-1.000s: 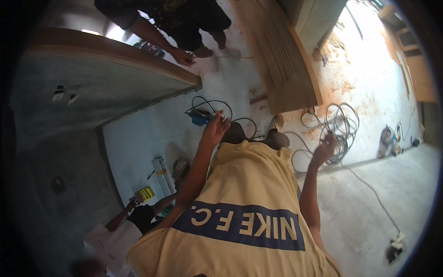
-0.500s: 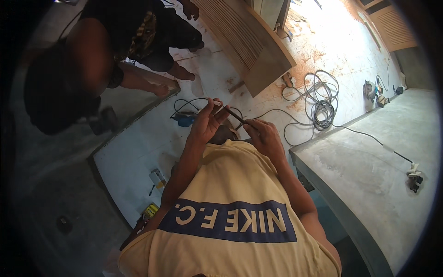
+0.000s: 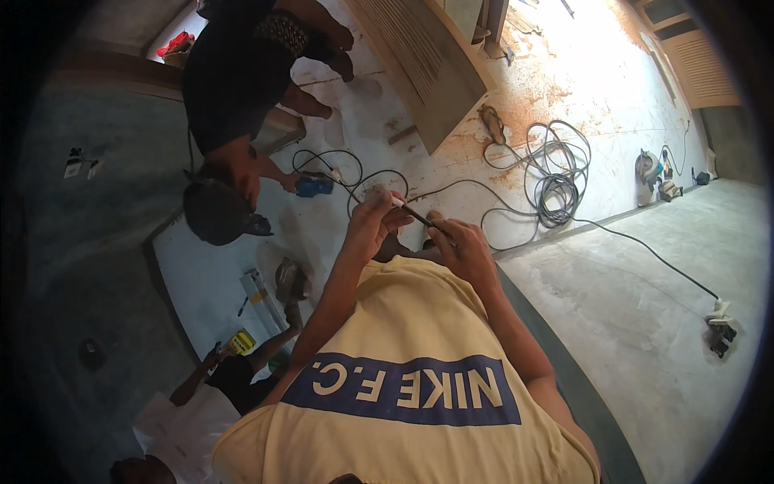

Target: The person marks the interior of a wooden door frame with a pen and then lifts a slatted wooden door to check its alignment and fit within the frame.

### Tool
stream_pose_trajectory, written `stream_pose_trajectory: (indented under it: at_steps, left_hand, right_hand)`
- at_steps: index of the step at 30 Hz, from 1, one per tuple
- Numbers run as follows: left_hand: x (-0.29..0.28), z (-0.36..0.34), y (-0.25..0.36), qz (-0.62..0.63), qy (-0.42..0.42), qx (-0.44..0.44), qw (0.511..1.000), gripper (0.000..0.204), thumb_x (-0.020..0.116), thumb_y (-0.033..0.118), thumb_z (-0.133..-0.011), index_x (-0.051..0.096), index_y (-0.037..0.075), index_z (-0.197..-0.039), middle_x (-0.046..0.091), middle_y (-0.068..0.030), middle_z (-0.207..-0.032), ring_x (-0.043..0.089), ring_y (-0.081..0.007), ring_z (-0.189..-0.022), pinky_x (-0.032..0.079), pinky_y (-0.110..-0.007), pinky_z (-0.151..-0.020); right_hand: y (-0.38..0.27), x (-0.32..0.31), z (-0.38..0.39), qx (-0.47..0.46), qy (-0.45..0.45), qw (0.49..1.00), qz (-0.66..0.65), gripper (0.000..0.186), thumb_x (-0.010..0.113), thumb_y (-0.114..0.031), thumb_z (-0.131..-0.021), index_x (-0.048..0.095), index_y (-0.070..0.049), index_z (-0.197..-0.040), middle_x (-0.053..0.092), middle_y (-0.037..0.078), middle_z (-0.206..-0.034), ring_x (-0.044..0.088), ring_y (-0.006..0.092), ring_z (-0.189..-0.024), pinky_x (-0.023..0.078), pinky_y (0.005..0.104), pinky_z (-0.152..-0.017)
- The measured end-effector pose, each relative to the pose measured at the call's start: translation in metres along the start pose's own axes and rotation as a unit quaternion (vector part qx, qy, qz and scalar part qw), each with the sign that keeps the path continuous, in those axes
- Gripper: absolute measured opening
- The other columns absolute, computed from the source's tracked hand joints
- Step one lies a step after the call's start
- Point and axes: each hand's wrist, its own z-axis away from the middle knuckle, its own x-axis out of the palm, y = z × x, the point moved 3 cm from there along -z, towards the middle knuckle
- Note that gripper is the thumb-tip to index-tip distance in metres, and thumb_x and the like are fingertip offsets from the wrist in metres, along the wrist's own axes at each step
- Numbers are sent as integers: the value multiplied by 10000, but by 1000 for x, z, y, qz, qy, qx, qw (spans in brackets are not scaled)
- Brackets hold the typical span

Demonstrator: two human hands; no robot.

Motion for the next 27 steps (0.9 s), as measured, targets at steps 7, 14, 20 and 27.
stream_pose_trajectory:
  at_steps: [7,14,20,27]
  left_hand:
    - [12,14,-44,-18,49,16,998,276,575,274,-974,652,11,-1001,676,-76,-931,687,-176,-794,590,-316,-741]
    - [18,17,-57,-91,37,-4,995,278,612,282,-953,684,16,-989,666,-50,-939,659,-146,-828,581,-308,-747]
    - [9,47,-54,-236,-35,-3,971,582,670,367,-904,530,-35,-1301,665,-114,-1055,645,-146,-897,554,-253,-695]
    - [-77,114,-36,-366,-10,-68,928,669,665,398,-901,453,-19,-1378,645,-156,-1165,631,-160,-926,535,-278,-737]
  right_hand:
    - [17,-5,27,-12,-3,999,36,169,605,-116,-905,667,37,-943,620,165,-727,576,314,-630,442,387,-615]
    - [29,0,51,39,-37,998,39,247,561,-119,-918,603,-2,-1131,659,188,-850,631,379,-803,468,437,-767]
    - [50,3,93,-41,95,991,81,228,524,-98,-952,564,-24,-1165,640,175,-958,600,333,-846,457,395,-772]
    - [54,-99,187,50,513,850,107,234,392,-125,-970,549,48,-970,605,174,-899,576,318,-891,447,395,-807]
